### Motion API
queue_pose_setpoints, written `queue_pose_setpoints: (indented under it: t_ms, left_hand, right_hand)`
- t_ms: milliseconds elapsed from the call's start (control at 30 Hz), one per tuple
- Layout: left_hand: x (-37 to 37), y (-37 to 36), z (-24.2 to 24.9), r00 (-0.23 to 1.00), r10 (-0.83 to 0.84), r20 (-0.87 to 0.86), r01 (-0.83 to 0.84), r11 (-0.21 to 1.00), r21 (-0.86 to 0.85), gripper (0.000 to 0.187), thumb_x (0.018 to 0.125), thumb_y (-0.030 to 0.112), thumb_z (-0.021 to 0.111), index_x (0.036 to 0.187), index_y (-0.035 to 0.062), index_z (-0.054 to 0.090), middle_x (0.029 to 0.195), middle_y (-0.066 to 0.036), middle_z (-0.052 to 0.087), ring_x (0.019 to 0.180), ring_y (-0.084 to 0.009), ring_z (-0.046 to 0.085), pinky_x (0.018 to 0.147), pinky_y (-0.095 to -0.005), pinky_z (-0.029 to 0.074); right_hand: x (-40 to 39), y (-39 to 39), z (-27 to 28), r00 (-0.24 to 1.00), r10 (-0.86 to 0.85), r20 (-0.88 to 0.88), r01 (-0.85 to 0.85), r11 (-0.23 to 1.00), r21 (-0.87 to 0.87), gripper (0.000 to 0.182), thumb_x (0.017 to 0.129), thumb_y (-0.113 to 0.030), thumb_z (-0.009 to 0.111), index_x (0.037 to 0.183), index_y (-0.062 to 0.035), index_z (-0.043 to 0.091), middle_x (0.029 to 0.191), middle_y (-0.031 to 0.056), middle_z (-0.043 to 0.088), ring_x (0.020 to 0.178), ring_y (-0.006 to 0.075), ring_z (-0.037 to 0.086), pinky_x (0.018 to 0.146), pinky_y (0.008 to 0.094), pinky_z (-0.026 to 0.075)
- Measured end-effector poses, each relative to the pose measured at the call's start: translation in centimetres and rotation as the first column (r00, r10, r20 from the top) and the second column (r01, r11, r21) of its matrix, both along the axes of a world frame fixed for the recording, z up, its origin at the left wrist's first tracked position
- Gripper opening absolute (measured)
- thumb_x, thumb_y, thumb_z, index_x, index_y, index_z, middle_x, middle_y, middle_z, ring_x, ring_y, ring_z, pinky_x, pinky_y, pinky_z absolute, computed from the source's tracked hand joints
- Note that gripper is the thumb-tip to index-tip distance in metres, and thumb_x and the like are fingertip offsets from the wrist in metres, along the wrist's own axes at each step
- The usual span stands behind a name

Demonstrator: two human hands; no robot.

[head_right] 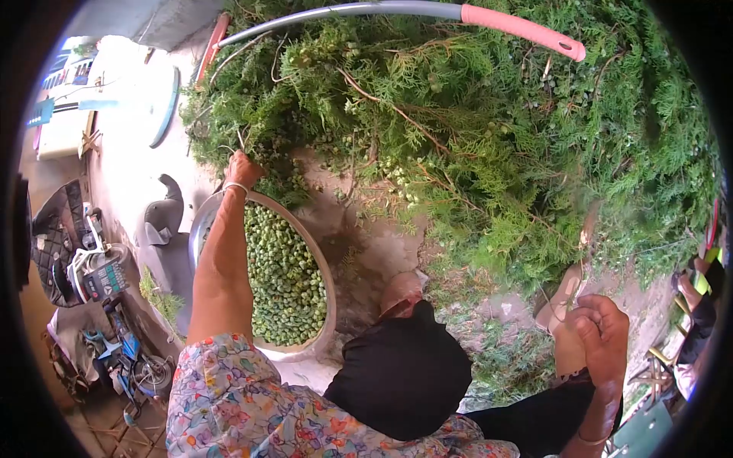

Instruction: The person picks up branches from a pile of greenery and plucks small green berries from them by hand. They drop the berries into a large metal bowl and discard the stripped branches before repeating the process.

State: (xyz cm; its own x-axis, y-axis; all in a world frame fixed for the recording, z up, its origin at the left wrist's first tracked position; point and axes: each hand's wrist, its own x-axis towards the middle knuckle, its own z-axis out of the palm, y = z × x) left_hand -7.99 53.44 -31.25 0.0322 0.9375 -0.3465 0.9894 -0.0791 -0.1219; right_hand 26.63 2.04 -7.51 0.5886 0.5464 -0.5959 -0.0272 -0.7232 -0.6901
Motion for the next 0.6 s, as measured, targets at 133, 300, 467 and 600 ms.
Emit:
queue_pose_setpoints:
  t_ms: [133,300,467,600]
  left_hand:
    - [-0.1,0.5,0.8,1.000,-0.006,0.029,0.008,0.998,-0.057,0.049,0.065,0.026,0.075,0.106,0.0044,0.058,0.110,-0.017,0.060,0.106,-0.0360,0.054,0.087,-0.0412,0.046]
    - [-0.5,0.7,0.3,0.993,-0.050,0.105,0.037,0.992,0.122,0.029,0.070,0.023,0.061,0.091,0.0041,0.065,0.096,-0.018,0.064,0.092,-0.0338,0.062,0.078,-0.0399,0.049]
    - [0.8,1.2,1.6,0.994,-0.005,0.106,0.008,1.000,-0.030,0.030,0.069,0.023,0.063,0.090,0.0025,0.066,0.093,-0.018,0.065,0.088,-0.0337,0.063,0.076,-0.0395,0.050]
    - [-2.5,3.8,-4.6,0.989,-0.088,0.117,0.095,0.994,-0.054,0.039,0.071,0.030,0.064,0.101,0.0051,0.063,0.102,-0.018,0.064,0.095,-0.0330,0.061,0.080,-0.0425,0.048]
  right_hand:
    - [0.1,0.0,-0.7,1.000,-0.007,-0.009,0.007,1.000,-0.009,0.025,0.080,0.000,0.053,0.104,0.0067,0.051,0.082,0.0109,0.061,0.080,0.0161,0.059,0.077,0.0278,0.047]
    - [0.1,-0.3,-1.1,1.000,0.000,-0.003,0.000,1.000,-0.026,0.026,0.079,0.001,0.051,0.105,0.0070,0.050,0.083,0.0107,0.060,0.081,0.0159,0.059,0.077,0.0277,0.047]
    - [0.3,-0.1,-1.1,1.000,0.005,0.016,-0.004,0.996,-0.088,0.027,0.078,0.001,0.051,0.104,0.0077,0.050,0.085,0.0108,0.060,0.082,0.0163,0.059,0.077,0.0280,0.047]
    - [0.2,-0.1,-1.1,0.999,0.018,0.037,-0.017,0.999,-0.028,0.026,0.079,0.000,0.052,0.104,0.0078,0.050,0.085,0.0109,0.060,0.082,0.0165,0.059,0.077,0.0279,0.047]
